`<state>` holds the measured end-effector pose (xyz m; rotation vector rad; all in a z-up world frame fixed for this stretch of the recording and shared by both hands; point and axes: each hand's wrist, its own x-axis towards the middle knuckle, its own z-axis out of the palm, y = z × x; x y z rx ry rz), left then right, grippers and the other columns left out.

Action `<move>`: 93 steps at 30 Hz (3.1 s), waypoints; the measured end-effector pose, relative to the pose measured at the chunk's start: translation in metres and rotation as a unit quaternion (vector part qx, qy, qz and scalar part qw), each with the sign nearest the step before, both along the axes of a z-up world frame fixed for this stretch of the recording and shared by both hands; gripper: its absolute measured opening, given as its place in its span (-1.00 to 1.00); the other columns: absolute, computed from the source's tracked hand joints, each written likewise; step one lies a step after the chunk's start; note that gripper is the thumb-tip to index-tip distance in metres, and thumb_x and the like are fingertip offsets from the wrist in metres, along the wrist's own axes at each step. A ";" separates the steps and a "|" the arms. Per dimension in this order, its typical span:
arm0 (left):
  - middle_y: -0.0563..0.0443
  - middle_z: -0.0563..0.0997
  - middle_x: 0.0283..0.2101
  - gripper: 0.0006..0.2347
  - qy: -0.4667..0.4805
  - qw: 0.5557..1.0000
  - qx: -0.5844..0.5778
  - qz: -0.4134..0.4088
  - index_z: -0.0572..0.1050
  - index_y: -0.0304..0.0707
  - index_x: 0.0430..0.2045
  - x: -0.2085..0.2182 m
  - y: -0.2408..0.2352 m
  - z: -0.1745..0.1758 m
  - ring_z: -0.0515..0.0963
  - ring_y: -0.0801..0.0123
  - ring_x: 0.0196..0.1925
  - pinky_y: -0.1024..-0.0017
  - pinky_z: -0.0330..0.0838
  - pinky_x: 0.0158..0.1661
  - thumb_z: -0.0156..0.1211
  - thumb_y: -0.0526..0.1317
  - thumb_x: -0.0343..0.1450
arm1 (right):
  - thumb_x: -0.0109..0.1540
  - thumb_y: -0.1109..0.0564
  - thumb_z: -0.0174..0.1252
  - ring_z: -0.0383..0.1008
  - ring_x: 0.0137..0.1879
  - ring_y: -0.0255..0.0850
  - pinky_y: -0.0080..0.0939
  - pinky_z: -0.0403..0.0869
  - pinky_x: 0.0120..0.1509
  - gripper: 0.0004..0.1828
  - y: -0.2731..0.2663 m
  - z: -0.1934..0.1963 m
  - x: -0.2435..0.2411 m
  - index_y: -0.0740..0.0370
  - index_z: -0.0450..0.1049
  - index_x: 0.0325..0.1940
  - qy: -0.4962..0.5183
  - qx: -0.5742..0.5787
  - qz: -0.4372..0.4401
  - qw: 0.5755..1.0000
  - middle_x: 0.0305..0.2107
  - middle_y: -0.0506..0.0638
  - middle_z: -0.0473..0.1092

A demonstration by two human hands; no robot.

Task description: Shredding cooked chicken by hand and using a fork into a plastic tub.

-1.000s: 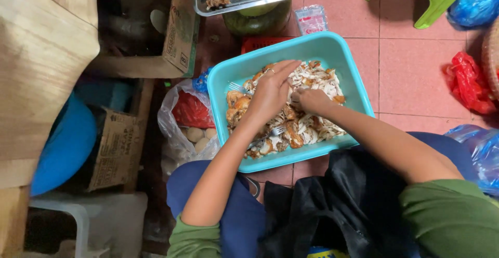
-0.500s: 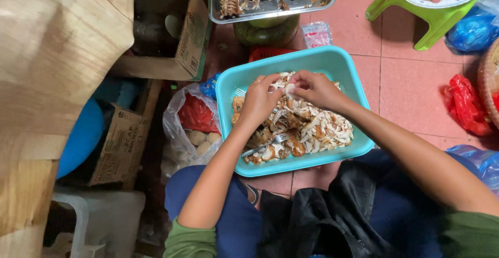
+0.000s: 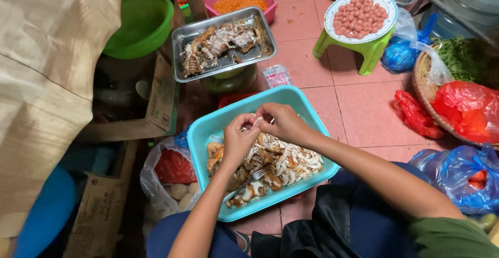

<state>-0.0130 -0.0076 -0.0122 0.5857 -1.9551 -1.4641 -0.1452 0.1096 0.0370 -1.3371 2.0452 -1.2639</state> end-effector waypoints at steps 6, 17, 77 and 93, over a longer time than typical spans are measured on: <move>0.07 0.53 -0.41 -0.88 0.053 0.987 0.152 -0.020 0.56 -0.23 -0.39 0.005 0.000 0.013 0.52 0.60 -0.43 0.54 0.60 -0.32 0.28 -0.42 0.28 | 0.11 0.15 0.35 0.61 -0.32 -0.14 -0.19 0.58 -0.28 -0.76 -0.007 -0.021 -0.037 0.16 0.57 -0.15 0.040 -0.011 -0.049 0.998 -0.43 0.03 0.53; -0.46 0.37 0.08 -0.59 0.021 0.982 0.159 -0.098 0.33 -0.39 0.15 0.013 -0.010 0.037 0.48 -0.11 0.08 0.10 0.49 0.10 0.29 -0.28 0.44 | 0.22 0.07 0.28 0.61 -0.22 0.05 -0.02 0.56 -0.23 -0.72 0.021 -0.003 -0.105 0.22 0.59 -0.02 0.060 0.134 -0.059 0.987 -0.21 0.24 0.55; -0.37 0.51 0.12 -0.46 -0.189 0.977 -0.007 -0.099 0.42 -0.30 0.18 0.037 -0.036 0.020 0.53 -0.18 0.19 0.03 0.44 0.15 0.38 -0.06 0.33 | 0.12 -0.02 0.27 0.55 -0.14 0.21 0.21 0.51 -0.09 -0.70 0.010 0.069 -0.032 0.21 0.47 -0.20 0.219 0.183 0.113 0.952 -0.39 0.17 0.45; 0.11 0.64 -0.33 -0.75 -0.067 0.946 0.306 -0.085 0.63 -0.35 -0.15 0.056 -0.042 0.026 0.55 0.63 -0.30 0.64 0.50 -0.23 0.41 -0.29 0.33 | 0.22 0.15 0.30 0.55 -0.01 0.15 -0.01 0.58 -0.07 -0.44 0.026 0.057 -0.054 0.33 0.40 0.30 0.117 0.110 0.092 0.983 -0.01 0.31 0.44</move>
